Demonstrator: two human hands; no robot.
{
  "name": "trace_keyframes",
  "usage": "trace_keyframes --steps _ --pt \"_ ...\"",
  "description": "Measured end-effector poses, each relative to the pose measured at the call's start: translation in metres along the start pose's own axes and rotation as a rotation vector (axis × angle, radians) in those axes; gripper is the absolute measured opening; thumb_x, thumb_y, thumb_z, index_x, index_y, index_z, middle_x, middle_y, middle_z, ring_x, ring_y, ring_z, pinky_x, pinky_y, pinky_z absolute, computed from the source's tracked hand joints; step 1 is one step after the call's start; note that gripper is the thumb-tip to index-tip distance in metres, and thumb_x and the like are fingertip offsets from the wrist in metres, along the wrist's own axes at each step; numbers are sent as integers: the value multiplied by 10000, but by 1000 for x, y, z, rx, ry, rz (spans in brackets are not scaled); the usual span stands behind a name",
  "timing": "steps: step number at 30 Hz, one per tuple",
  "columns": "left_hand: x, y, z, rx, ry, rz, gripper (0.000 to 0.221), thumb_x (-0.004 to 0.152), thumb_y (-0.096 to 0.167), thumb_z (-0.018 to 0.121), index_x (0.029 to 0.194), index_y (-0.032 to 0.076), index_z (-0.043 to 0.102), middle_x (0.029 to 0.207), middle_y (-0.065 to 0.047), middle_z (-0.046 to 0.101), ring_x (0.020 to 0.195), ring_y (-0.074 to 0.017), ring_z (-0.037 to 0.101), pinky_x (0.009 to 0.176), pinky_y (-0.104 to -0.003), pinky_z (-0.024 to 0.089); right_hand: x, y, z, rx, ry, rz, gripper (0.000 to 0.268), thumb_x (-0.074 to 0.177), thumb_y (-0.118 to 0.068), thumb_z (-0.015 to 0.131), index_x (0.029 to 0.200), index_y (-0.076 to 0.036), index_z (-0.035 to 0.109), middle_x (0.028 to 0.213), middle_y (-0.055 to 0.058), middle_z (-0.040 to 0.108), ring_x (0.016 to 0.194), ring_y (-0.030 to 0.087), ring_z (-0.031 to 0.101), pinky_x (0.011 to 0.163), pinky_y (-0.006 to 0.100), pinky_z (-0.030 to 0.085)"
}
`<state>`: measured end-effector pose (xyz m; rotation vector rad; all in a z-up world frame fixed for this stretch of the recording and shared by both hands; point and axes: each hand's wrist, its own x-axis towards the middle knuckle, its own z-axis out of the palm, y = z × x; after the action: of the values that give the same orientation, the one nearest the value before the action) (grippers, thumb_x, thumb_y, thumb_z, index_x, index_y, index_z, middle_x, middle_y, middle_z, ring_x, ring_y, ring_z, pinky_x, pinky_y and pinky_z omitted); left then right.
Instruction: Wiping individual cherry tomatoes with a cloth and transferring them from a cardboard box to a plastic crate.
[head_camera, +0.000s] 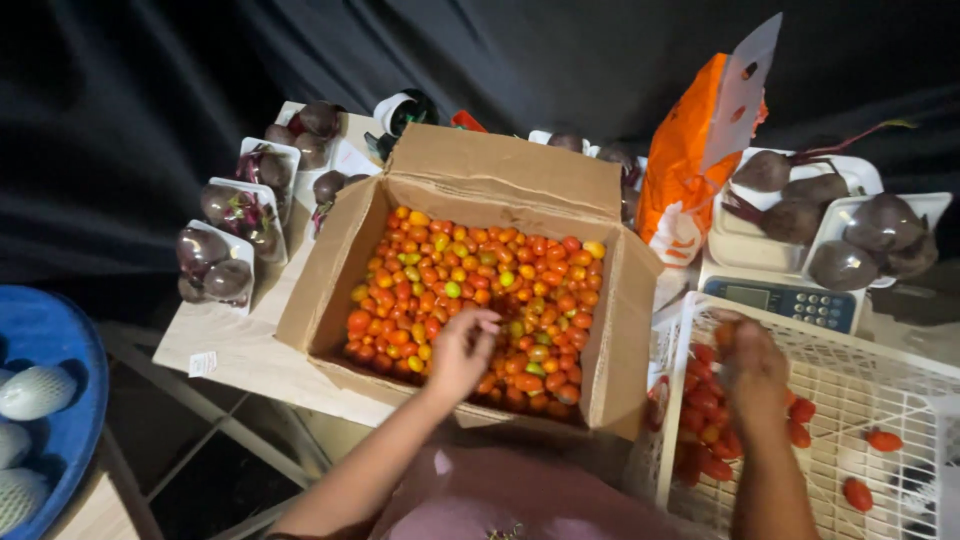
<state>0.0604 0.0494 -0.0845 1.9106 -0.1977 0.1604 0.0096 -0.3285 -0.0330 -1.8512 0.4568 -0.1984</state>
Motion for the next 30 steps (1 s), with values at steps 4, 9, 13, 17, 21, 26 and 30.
trace_keyframes --steps 4,9,13,17,21,26,30 --pt "21 -20 -38 154 59 -20 162 954 76 626 1087 119 708 989 -23 725 891 -169 700 784 -296 530 -13 16 -52 -516 65 198 449 1020 -437 538 1354 -174 683 1239 162 732 1203 368 626 1012 485 427" --pt "21 -5 -48 317 -127 -76 187 899 106 672 1073 162 711 973 14 770 875 -167 747 754 -317 548 -23 102 -87 -41 221 326 258 1051 -330 568 1206 -124 581 1030 99 580 829 235 549 589 391 439" --pt "13 9 -36 646 -508 -42 288 908 389 724 1160 255 687 1159 8 685 998 -276 700 670 -485 564 -18 123 -104 781 106 293 386 657 72 494 904 -219 553 859 -35 609 819 171 636 719 316 489" --pt "10 -3 -27 812 -596 11 559 820 544 772 1295 273 657 1275 -41 638 1065 -293 687 695 -476 576 -20 66 -78 707 112 311 603 663 166 445 1086 -263 444 977 27 549 894 164 576 712 257 439" --pt "16 40 -28 954 -723 -154 585 856 658 695 1198 193 596 1165 -68 645 1048 -332 651 676 -497 568 -26 10 -39 370 11 300 473 822 131 591 1229 -109 577 1078 152 668 907 258 632 758 315 491" --pt "9 59 -10 1222 -873 -500 784 806 852 671 1189 169 715 1038 -25 749 995 -240 727 780 -335 538 -33 -41 6 251 -174 357 509 850 88 672 1307 -134 675 913 201 699 607 224 567 470 322 443" --pt "6 54 -11 1207 -867 -509 545 935 678 625 1169 201 747 1099 -7 747 1024 -257 724 795 -361 549 -38 -53 43 260 -350 396 451 875 61 660 1322 -5 665 1013 284 715 738 343 639 656 433 543"
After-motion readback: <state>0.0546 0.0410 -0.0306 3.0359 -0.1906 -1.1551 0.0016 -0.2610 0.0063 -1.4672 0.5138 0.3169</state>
